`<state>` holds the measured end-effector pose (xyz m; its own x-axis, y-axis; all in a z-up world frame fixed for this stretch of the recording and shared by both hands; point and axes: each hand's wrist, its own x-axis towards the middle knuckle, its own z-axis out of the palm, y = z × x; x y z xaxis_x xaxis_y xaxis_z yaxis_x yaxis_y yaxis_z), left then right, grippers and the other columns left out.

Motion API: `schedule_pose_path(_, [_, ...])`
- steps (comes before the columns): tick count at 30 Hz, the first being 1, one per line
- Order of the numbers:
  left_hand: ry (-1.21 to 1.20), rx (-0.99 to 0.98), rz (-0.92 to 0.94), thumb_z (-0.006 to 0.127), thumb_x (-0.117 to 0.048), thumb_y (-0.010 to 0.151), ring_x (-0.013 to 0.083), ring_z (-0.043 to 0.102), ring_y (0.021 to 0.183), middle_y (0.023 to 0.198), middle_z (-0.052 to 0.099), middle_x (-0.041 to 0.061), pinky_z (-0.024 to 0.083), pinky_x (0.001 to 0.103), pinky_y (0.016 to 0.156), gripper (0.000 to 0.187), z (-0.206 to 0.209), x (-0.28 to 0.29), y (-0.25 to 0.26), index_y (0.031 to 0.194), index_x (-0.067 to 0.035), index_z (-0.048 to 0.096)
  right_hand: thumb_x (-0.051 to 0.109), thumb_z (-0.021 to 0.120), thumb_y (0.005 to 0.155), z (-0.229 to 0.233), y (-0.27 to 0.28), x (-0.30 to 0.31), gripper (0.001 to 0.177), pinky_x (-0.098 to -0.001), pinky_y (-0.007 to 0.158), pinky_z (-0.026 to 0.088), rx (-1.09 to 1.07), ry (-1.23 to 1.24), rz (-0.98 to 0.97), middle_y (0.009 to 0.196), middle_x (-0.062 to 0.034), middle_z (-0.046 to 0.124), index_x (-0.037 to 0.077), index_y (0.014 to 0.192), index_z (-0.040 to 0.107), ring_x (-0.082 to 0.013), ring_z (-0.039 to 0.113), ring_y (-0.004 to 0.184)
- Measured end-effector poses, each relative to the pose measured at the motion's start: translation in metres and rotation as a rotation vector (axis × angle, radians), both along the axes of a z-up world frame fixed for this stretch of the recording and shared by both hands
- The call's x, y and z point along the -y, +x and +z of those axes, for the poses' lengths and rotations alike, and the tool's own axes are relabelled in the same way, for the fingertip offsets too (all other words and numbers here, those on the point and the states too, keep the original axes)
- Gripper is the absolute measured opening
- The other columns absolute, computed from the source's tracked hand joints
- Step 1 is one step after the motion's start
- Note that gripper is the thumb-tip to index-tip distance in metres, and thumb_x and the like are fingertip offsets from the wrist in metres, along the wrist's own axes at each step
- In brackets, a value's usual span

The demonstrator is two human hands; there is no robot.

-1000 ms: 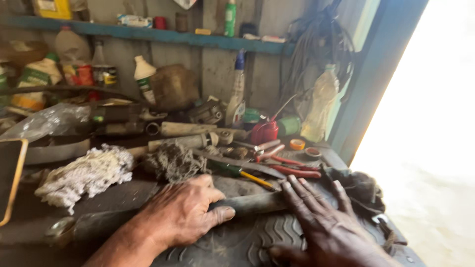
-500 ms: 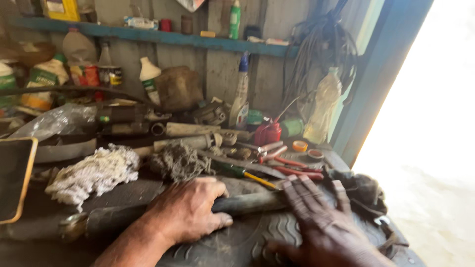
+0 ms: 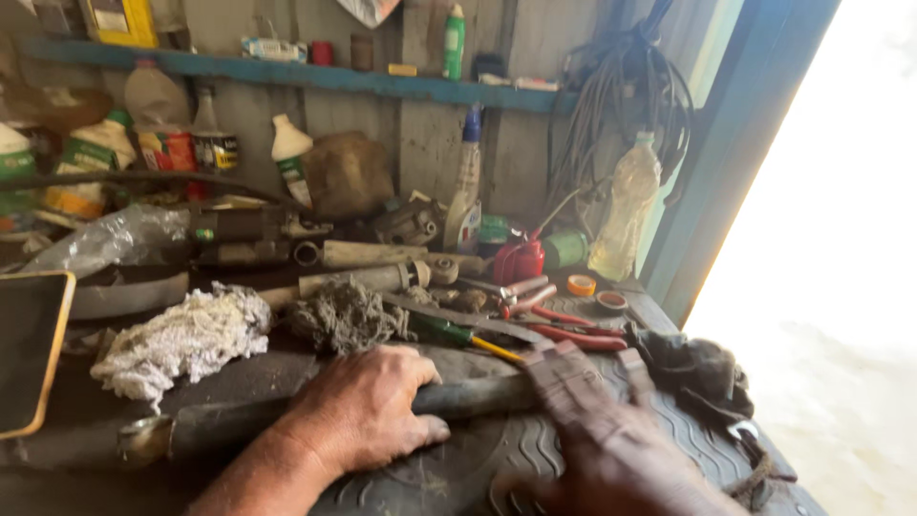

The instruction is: The person cleans a shock absorber by hand and with a cloth on a workbench, then wipes down several tools.

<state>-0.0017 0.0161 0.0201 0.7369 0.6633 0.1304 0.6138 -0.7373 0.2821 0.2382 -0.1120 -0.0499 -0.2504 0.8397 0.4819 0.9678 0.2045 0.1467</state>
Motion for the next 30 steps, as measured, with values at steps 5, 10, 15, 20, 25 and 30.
schedule_pose_path(5, [0.01,-0.043,0.008,0.076,-0.039,0.077,0.0286,0.067,0.108,0.107,0.068,0.007,0.053,0.044,0.093,0.037,-0.005,-0.001,0.0,0.103,-0.014,0.071,0.069,0.064,0.081,-0.013,-0.029,-0.011,0.108,-0.0624,0.119,0.007,0.406,0.228,-0.018,0.168,-0.0098,0.028,0.013,0.163,0.022,-0.0218,0.019,0.156])
schedule_pose_path(10, [0.026,0.035,-0.107,0.073,-0.047,0.079,0.0316,0.065,0.106,0.105,0.067,0.01,0.053,0.046,0.088,0.043,-0.003,0.002,-0.007,0.107,-0.014,0.07,0.084,0.045,0.092,0.012,0.02,0.004,0.103,-0.0588,0.119,0.009,0.44,0.422,-0.081,0.159,-0.0105,0.025,0.009,0.16,0.022,-0.027,0.017,0.15])
schedule_pose_path(15, [-0.06,-0.076,-0.083,0.069,-0.051,0.082,0.027,0.066,0.105,0.103,0.068,0.007,0.051,0.043,0.094,0.042,-0.001,0.001,-0.001,0.103,-0.015,0.072,0.076,0.051,0.084,-0.028,-0.007,-0.017,0.105,-0.0512,0.125,0.002,0.635,0.521,-0.24,0.17,0.0011,0.02,0.018,0.164,0.015,-0.0188,0.011,0.157])
schedule_pose_path(20, [0.23,0.133,-0.241,0.073,-0.051,0.084,0.0332,0.065,0.102,0.1,0.069,0.008,0.05,0.048,0.088,0.039,-0.026,-0.013,-0.007,0.099,-0.014,0.077,0.082,0.055,0.088,-0.009,-0.014,-0.005,0.11,-0.0624,0.116,-0.001,0.11,0.095,0.105,0.165,-0.0107,0.026,0.008,0.162,0.021,-0.0262,0.015,0.153])
schedule_pose_path(25, [0.107,0.114,-0.179,0.076,-0.054,0.08,0.0318,0.065,0.105,0.103,0.07,0.007,0.052,0.047,0.089,0.045,-0.019,-0.012,-0.004,0.105,-0.016,0.074,0.081,0.057,0.084,0.011,0.002,0.009,0.11,-0.0641,0.117,-0.002,0.164,0.101,-0.097,0.165,-0.0119,0.024,0.008,0.159,0.022,-0.0316,0.012,0.154])
schedule_pose_path(30, [0.025,0.017,-0.077,0.072,-0.052,0.079,0.0299,0.066,0.106,0.104,0.069,0.006,0.052,0.047,0.09,0.045,-0.002,-0.002,-0.004,0.104,-0.015,0.069,0.072,0.054,0.084,-0.008,-0.034,-0.007,0.106,-0.0602,0.125,0.002,0.565,0.436,-0.115,0.171,-0.0065,0.02,0.015,0.165,0.017,-0.0222,0.012,0.159])
